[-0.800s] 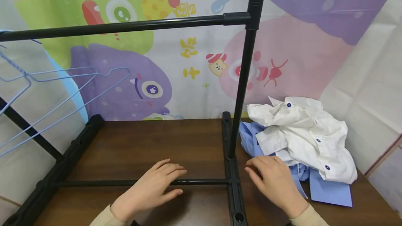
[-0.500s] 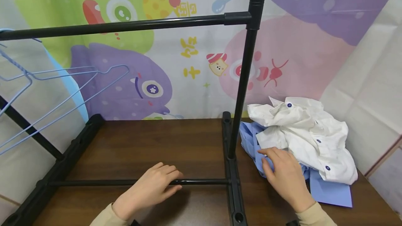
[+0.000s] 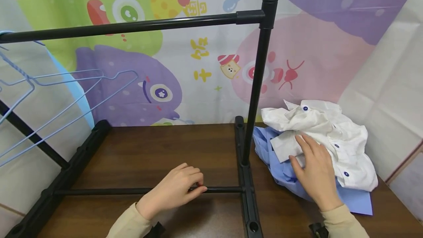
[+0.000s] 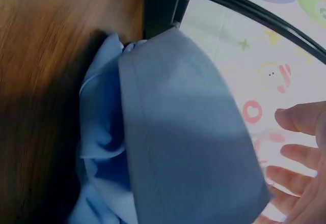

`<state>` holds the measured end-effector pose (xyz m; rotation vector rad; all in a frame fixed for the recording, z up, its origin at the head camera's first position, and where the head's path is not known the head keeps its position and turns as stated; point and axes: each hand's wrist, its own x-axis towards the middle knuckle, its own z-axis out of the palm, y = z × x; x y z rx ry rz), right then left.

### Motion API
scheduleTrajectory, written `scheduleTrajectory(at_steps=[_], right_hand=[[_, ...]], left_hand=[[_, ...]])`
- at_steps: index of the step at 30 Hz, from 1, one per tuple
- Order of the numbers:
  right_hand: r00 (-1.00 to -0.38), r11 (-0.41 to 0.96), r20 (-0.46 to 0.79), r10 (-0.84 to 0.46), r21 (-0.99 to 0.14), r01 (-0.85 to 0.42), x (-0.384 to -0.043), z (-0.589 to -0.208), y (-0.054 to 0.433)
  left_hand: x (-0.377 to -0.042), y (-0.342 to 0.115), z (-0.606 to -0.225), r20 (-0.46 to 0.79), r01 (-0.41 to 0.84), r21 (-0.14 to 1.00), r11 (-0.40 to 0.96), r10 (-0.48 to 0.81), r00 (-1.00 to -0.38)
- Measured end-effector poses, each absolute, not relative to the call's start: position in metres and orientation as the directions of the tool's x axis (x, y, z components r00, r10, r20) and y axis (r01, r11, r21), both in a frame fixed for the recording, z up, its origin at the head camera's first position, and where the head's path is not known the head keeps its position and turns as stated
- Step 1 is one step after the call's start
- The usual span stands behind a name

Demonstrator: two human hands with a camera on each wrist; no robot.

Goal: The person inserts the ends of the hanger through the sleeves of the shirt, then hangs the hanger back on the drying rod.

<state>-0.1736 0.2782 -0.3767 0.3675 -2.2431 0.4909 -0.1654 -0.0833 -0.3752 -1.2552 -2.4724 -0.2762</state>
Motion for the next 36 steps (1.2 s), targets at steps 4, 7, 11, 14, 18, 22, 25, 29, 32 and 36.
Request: scheduleTrajectory(at_steps=[4,7,11,14,18,22,25,29,32,36], right_hand=[[-0.674,0.89,0.736,-0.058,-0.268,-0.369,-0.175,-0.378,0.282],[-0.696,0.887,0.717,-0.022,-0.307,-0.344,-0.176,-0.38,0.283],[-0.713,0.889,0.701,0.001,-0.326,-0.32,-0.179,-0.386,0.282],[-0.721,0.899,0.693,0.001,-0.316,-0.302,-0.181,-0.389,0.282],[-0.744,0.908,0.669,0.002,-0.314,-0.279,-0.182,-0.391,0.287],[-0.757,0.905,0.653,0.01,-0.328,-0.27,-0.182,-0.39,0.29],[-0.757,0.901,0.653,0.017,-0.338,-0.272,-0.182,-0.391,0.291],[-0.751,0.906,0.66,0.023,-0.331,-0.264,-0.182,-0.392,0.292],[-0.748,0.914,0.663,0.025,-0.319,-0.252,-0.182,-0.394,0.293],[-0.736,0.912,0.676,0.026,-0.317,-0.259,-0.183,-0.396,0.294]], left_hand=[[-0.169,-0.075,-0.375,0.399,0.813,0.013,0.582,0.742,-0.538],[-0.171,-0.068,-0.374,0.394,0.817,0.013,0.576,0.748,-0.534],[-0.174,-0.057,-0.371,0.389,0.825,0.015,0.565,0.757,-0.525],[-0.175,-0.048,-0.369,0.393,0.826,0.015,0.563,0.757,-0.523],[-0.176,-0.037,-0.368,0.401,0.831,0.017,0.557,0.757,-0.516],[-0.176,-0.028,-0.368,0.399,0.838,0.037,0.545,0.76,-0.513],[-0.177,-0.023,-0.368,0.393,0.838,0.051,0.544,0.76,-0.517],[-0.178,-0.014,-0.369,0.376,0.843,0.073,0.532,0.769,-0.518],[-0.177,-0.003,-0.37,0.358,0.853,0.071,0.517,0.785,-0.506],[-0.176,0.01,-0.371,0.352,0.853,0.049,0.52,0.79,-0.502]])
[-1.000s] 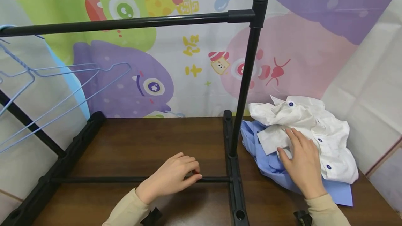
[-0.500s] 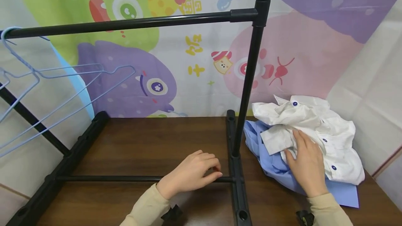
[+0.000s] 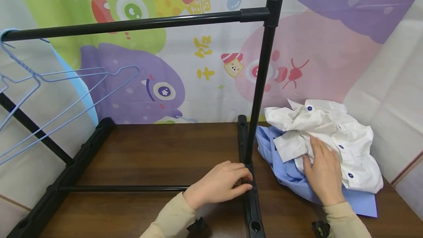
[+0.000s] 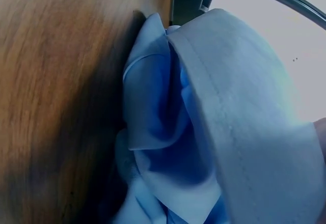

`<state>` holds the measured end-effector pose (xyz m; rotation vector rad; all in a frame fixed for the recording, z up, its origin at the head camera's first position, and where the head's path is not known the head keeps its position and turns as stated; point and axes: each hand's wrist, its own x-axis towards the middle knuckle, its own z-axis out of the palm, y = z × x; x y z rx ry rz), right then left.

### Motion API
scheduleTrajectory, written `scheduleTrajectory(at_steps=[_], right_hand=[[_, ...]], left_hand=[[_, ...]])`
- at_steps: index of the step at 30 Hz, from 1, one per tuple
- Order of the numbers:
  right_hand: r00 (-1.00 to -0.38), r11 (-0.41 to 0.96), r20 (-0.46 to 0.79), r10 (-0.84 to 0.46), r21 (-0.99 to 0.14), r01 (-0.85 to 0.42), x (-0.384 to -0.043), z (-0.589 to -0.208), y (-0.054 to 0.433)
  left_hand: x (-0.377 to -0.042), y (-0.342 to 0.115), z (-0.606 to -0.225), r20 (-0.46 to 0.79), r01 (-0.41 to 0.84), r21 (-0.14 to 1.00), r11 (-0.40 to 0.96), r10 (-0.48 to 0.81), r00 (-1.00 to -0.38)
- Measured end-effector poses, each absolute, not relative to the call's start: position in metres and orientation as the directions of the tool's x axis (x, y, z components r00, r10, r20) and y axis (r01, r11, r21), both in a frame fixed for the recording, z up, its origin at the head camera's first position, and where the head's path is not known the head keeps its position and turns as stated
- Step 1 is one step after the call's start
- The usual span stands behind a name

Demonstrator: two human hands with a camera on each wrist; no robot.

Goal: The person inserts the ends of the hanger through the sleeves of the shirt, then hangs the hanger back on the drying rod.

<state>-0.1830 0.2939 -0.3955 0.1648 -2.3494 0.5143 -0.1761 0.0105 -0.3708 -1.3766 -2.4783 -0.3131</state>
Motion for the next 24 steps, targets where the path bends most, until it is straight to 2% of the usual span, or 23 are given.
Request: scheduleTrajectory(at_steps=[3,7,13,16,24], right_hand=[[-0.728,0.909,0.685,0.028,-0.32,-0.266,-0.184,-0.396,0.294],[-0.748,0.912,0.662,0.046,-0.333,-0.239,-0.184,-0.395,0.293],[-0.801,0.909,0.591,0.091,-0.378,-0.176,-0.181,-0.394,0.292],[-0.806,0.904,0.581,0.111,-0.397,-0.162,-0.18,-0.394,0.292],[-0.692,0.873,0.686,0.227,-0.458,-0.168,-0.177,-0.389,0.291]], left_hand=[[-0.176,0.019,-0.372,0.378,0.834,0.062,0.548,0.76,-0.528],[-0.176,0.028,-0.375,0.417,0.807,0.097,0.583,0.712,-0.565],[-0.177,0.04,-0.378,0.434,0.799,0.127,0.587,0.692,-0.577],[-0.176,0.045,-0.381,0.419,0.805,0.141,0.577,0.702,-0.577],[-0.175,0.055,-0.384,0.414,0.807,0.144,0.573,0.706,-0.575]])
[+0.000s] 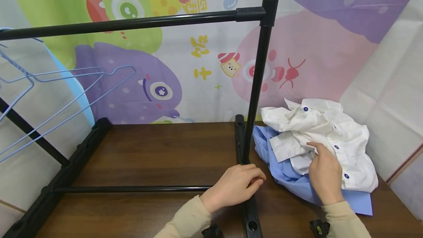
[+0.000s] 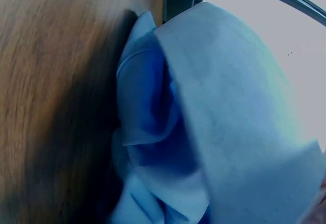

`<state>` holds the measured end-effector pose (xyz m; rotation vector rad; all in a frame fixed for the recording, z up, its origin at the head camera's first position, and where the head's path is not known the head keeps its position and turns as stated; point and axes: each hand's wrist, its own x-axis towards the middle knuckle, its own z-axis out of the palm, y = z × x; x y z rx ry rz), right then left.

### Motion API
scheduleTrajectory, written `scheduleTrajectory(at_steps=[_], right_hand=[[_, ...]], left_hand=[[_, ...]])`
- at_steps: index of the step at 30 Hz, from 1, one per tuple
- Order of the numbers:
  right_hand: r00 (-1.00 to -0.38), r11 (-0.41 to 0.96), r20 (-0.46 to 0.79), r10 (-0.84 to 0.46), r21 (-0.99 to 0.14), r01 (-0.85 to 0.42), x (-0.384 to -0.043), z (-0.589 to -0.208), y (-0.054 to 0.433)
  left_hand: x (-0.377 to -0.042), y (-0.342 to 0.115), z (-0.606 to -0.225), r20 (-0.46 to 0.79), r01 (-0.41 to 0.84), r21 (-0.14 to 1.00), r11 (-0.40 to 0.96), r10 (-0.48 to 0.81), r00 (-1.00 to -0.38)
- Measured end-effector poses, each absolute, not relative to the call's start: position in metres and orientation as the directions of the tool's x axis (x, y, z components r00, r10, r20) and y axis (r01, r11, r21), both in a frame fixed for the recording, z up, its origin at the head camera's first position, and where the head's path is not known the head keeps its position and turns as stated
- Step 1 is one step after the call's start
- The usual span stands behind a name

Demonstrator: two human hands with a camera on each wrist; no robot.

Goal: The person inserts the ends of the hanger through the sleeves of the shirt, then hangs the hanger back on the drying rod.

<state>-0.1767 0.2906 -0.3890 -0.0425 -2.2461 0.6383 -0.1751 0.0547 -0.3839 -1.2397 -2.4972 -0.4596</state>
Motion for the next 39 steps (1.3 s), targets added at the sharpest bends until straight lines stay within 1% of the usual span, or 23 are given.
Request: scheduleTrajectory(at_steps=[7,11,16,20,26,29,35,37,39], right_hand=[[-0.667,0.848,0.703,0.246,-0.49,-0.203,-0.174,-0.383,0.287],[-0.66,0.839,0.703,0.266,-0.505,-0.201,-0.17,-0.382,0.283],[-0.628,0.825,0.727,0.278,-0.516,-0.232,-0.165,-0.375,0.274],[-0.599,0.807,0.756,0.264,-0.514,-0.292,-0.161,-0.369,0.266],[-0.549,0.783,0.811,0.201,-0.47,-0.408,-0.154,-0.363,0.254],[-0.546,0.774,0.822,0.165,-0.451,-0.445,-0.15,-0.361,0.25],[-0.527,0.756,0.839,0.136,-0.432,-0.493,-0.143,-0.356,0.245],[-0.52,0.746,0.846,0.12,-0.423,-0.515,-0.141,-0.354,0.242],[-0.515,0.735,0.85,0.108,-0.417,-0.535,-0.14,-0.354,0.238]], left_hand=[[-0.177,0.062,-0.383,0.443,0.797,0.157,0.584,0.68,-0.585],[-0.176,0.065,-0.384,0.437,0.803,0.156,0.575,0.689,-0.578],[-0.173,0.066,-0.385,0.435,0.799,0.159,0.58,0.686,-0.584],[-0.173,0.066,-0.384,0.453,0.784,0.184,0.593,0.656,-0.603],[-0.173,0.069,-0.385,0.468,0.762,0.234,0.603,0.617,-0.632],[-0.172,0.072,-0.384,0.492,0.769,0.227,0.598,0.611,-0.62],[-0.169,0.078,-0.383,0.552,0.809,0.16,0.565,0.629,-0.548],[-0.168,0.079,-0.382,0.558,0.811,0.149,0.566,0.628,-0.542],[-0.168,0.079,-0.382,0.557,0.805,0.151,0.574,0.623,-0.549]])
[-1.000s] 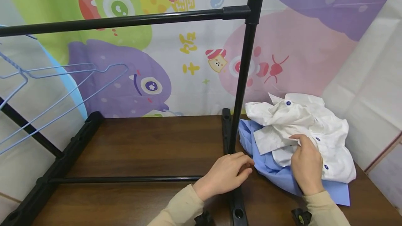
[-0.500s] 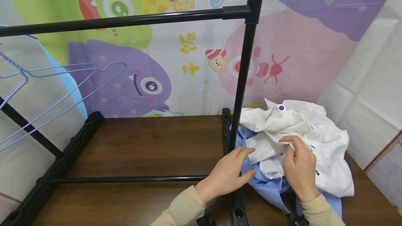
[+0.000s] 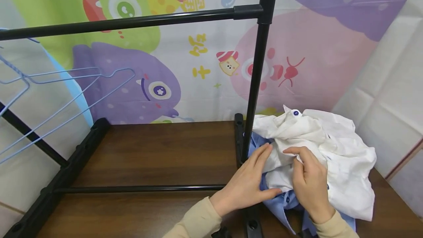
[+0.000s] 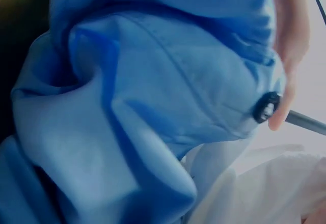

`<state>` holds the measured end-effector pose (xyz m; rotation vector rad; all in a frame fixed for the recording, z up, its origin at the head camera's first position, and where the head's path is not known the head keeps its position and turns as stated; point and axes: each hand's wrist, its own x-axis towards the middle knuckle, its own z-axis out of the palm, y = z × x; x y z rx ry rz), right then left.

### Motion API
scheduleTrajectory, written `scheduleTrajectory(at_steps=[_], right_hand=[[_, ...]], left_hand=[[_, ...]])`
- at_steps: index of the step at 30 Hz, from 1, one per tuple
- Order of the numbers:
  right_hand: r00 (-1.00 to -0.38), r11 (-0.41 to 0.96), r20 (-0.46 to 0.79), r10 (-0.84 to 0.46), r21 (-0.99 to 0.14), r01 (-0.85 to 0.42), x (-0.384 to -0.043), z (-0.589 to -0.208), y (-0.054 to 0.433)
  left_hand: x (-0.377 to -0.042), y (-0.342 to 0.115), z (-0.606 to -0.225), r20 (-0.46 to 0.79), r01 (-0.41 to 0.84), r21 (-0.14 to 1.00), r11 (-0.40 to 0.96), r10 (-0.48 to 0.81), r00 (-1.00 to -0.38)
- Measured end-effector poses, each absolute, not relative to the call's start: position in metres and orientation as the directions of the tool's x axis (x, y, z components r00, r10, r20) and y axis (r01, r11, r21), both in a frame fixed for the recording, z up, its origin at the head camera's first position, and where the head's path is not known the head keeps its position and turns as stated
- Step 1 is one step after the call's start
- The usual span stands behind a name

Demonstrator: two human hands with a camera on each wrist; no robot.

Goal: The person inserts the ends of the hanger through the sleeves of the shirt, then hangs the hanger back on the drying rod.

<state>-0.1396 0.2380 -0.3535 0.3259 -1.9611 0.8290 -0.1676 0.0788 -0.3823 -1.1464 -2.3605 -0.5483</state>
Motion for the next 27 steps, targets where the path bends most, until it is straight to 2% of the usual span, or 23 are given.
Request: scheduleTrajectory(at_steps=[5,9,14,19,23,27], right_hand=[[-0.492,0.721,0.864,0.102,-0.405,-0.562,-0.133,-0.351,0.23],[-0.459,0.694,0.884,0.089,-0.386,-0.608,-0.128,-0.351,0.223],[-0.389,0.639,0.921,-0.015,-0.29,-0.712,-0.125,-0.352,0.217],[-0.335,0.567,0.935,-0.116,-0.214,-0.795,-0.126,-0.354,0.214],[-0.329,0.545,0.926,-0.183,-0.183,-0.818,-0.126,-0.353,0.216],[-0.372,0.597,0.895,-0.247,-0.162,-0.786,-0.125,-0.346,0.219]], left_hand=[[-0.167,0.08,-0.383,0.545,0.793,0.176,0.583,0.614,-0.571],[-0.168,0.081,-0.384,0.583,0.809,0.173,0.562,0.604,-0.544],[-0.17,0.081,-0.384,0.647,0.827,0.161,0.539,0.575,-0.501],[-0.168,0.082,-0.383,0.673,0.813,0.18,0.554,0.534,-0.512],[-0.169,0.081,-0.381,0.709,0.8,0.179,0.572,0.489,-0.508],[-0.171,0.08,-0.38,0.719,0.796,0.214,0.567,0.46,-0.521]])
